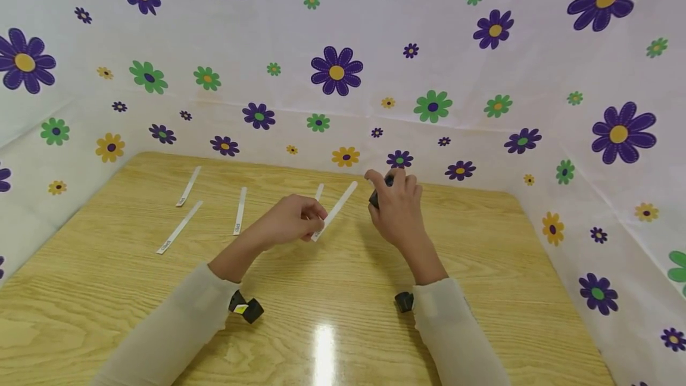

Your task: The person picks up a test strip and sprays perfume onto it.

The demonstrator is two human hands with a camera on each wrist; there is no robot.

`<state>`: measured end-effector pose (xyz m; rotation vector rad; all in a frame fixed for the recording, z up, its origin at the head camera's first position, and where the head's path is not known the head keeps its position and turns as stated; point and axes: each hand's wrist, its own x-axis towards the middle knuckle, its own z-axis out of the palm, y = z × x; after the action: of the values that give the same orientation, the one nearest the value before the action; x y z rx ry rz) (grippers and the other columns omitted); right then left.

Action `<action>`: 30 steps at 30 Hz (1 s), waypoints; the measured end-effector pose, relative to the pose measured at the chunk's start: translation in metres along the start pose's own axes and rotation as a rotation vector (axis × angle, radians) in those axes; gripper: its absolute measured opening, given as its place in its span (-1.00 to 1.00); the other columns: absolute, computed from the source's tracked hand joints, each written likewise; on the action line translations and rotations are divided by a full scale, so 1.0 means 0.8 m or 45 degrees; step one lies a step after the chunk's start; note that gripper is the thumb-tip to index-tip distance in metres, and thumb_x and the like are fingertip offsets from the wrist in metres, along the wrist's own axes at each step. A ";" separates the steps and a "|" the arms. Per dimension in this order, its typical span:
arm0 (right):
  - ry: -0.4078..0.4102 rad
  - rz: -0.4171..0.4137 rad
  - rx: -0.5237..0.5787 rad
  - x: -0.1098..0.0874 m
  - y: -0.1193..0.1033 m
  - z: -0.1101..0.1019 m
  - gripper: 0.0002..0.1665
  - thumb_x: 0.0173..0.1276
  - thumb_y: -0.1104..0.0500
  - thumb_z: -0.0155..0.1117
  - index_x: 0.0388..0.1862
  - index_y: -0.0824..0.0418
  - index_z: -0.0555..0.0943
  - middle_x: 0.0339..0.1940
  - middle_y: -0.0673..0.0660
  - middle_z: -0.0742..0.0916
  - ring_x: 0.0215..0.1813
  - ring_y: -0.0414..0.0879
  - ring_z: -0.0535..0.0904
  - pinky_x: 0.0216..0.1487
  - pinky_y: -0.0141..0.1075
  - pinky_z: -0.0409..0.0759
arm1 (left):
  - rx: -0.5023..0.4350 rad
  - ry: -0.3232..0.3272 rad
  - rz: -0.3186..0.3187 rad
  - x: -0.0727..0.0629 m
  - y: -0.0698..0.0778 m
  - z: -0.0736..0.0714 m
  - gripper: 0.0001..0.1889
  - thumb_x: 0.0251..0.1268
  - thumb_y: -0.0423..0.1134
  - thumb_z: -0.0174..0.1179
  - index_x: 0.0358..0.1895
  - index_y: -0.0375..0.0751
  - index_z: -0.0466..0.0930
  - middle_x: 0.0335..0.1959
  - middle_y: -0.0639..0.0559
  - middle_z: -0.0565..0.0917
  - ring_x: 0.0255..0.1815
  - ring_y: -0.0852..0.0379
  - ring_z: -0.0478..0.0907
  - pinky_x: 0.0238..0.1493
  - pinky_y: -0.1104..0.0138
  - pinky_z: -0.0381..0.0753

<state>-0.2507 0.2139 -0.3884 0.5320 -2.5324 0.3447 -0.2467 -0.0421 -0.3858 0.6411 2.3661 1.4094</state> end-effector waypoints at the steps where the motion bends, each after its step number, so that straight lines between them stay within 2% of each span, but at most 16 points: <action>1: -0.001 -0.001 0.001 0.000 0.000 0.000 -0.34 0.28 0.29 0.40 0.27 -0.04 0.34 0.16 0.48 0.41 -0.01 0.41 0.32 -0.12 0.20 0.38 | -0.018 -0.009 0.001 0.000 0.001 0.000 -0.85 0.43 -0.36 0.17 -0.05 -0.31 0.65 -0.33 -0.08 0.66 -0.43 0.05 0.65 -0.26 0.16 0.73; 5: -0.012 -0.005 0.001 0.000 -0.002 0.000 -0.36 0.28 0.29 0.39 0.26 -0.04 0.37 0.14 0.47 0.42 -0.01 0.42 0.32 -0.12 0.19 0.38 | -0.075 -0.032 0.009 -0.002 0.004 0.001 -0.85 0.45 -0.37 0.17 -0.03 -0.33 0.64 -0.32 -0.10 0.66 -0.40 0.03 0.65 -0.18 0.05 0.74; 18: -0.033 -0.033 -0.040 0.000 -0.006 0.001 -0.37 0.26 0.28 0.44 0.24 -0.02 0.40 0.12 0.46 0.43 0.01 0.41 0.33 -0.08 0.20 0.38 | -0.151 -0.068 0.005 -0.005 0.009 0.005 -0.86 0.49 -0.35 0.17 -0.03 -0.30 0.64 -0.34 -0.10 0.64 -0.42 0.08 0.59 -0.16 0.03 0.72; 25: -0.038 -0.021 -0.061 -0.001 -0.006 0.002 -0.38 0.27 0.27 0.46 0.22 -0.02 0.41 0.11 0.45 0.43 0.00 0.39 0.32 -0.09 0.17 0.38 | -0.174 -0.090 -0.003 -0.004 0.007 0.005 -0.86 0.49 -0.35 0.18 -0.04 -0.32 0.64 -0.35 -0.10 0.64 -0.42 0.08 0.59 -0.18 0.09 0.72; 30: -0.050 -0.010 -0.062 -0.001 -0.006 0.001 -0.39 0.27 0.27 0.46 0.22 -0.02 0.41 0.11 0.45 0.42 0.01 0.39 0.31 -0.08 0.17 0.37 | -0.191 -0.104 -0.009 -0.004 0.008 0.006 -0.86 0.48 -0.36 0.18 -0.03 -0.33 0.63 -0.35 -0.10 0.63 -0.42 0.09 0.59 -0.15 0.05 0.73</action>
<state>-0.2481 0.2093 -0.3886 0.5351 -2.5690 0.2713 -0.2405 -0.0372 -0.3823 0.6359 2.1736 1.5108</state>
